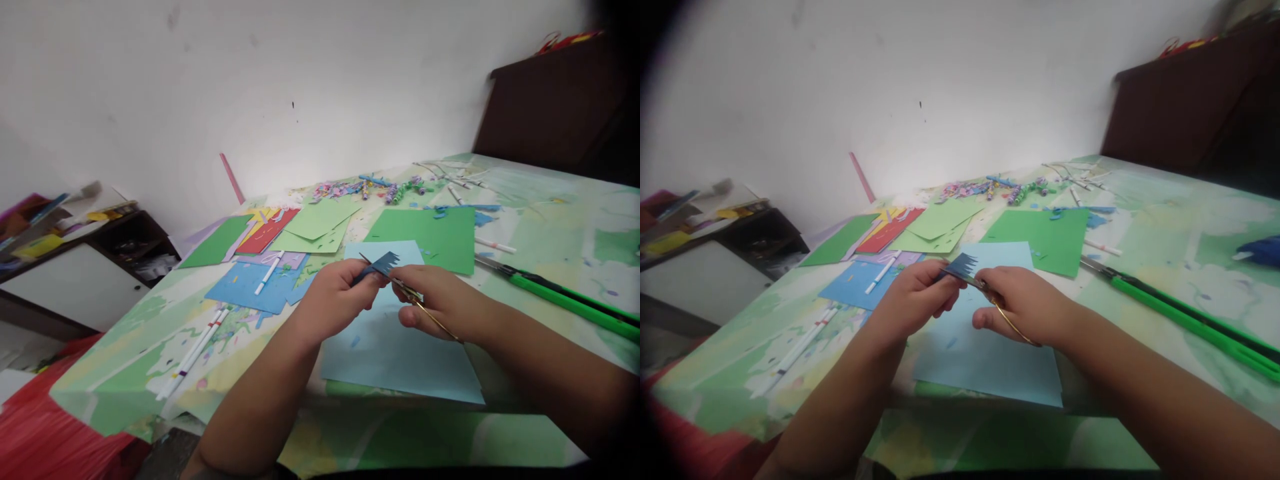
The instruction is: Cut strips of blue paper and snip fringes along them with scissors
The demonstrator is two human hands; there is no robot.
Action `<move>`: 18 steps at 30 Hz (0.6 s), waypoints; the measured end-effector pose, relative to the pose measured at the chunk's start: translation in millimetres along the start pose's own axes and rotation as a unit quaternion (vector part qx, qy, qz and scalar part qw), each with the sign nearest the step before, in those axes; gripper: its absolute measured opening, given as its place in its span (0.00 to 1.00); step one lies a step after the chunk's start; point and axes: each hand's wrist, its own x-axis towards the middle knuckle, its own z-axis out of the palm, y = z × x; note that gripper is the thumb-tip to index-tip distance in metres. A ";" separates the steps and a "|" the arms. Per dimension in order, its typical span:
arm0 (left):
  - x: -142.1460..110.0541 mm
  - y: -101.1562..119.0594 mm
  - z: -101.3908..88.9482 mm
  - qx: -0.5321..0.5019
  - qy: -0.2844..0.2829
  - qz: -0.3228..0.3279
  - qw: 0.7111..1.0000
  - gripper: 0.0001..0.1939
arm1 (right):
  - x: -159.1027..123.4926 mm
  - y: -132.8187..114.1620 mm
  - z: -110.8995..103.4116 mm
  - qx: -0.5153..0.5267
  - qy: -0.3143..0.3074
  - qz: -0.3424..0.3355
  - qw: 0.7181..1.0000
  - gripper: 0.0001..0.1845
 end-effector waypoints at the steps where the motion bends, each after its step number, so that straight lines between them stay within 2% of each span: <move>1: -0.5 0.7 0.0 -0.002 0.001 0.001 1.000 0.09 | -0.4 -0.6 -0.1 0.001 0.000 -0.004 1.000 0.26; 8: -1.3 2.6 2.3 -0.006 0.009 0.002 1.000 0.09 | -0.4 -0.5 1.2 -0.004 0.000 -0.006 1.000 0.32; 18: -0.7 1.3 2.9 -0.030 0.008 -0.006 0.999 0.08 | -0.9 0.3 3.4 -0.050 0.011 0.034 0.998 0.32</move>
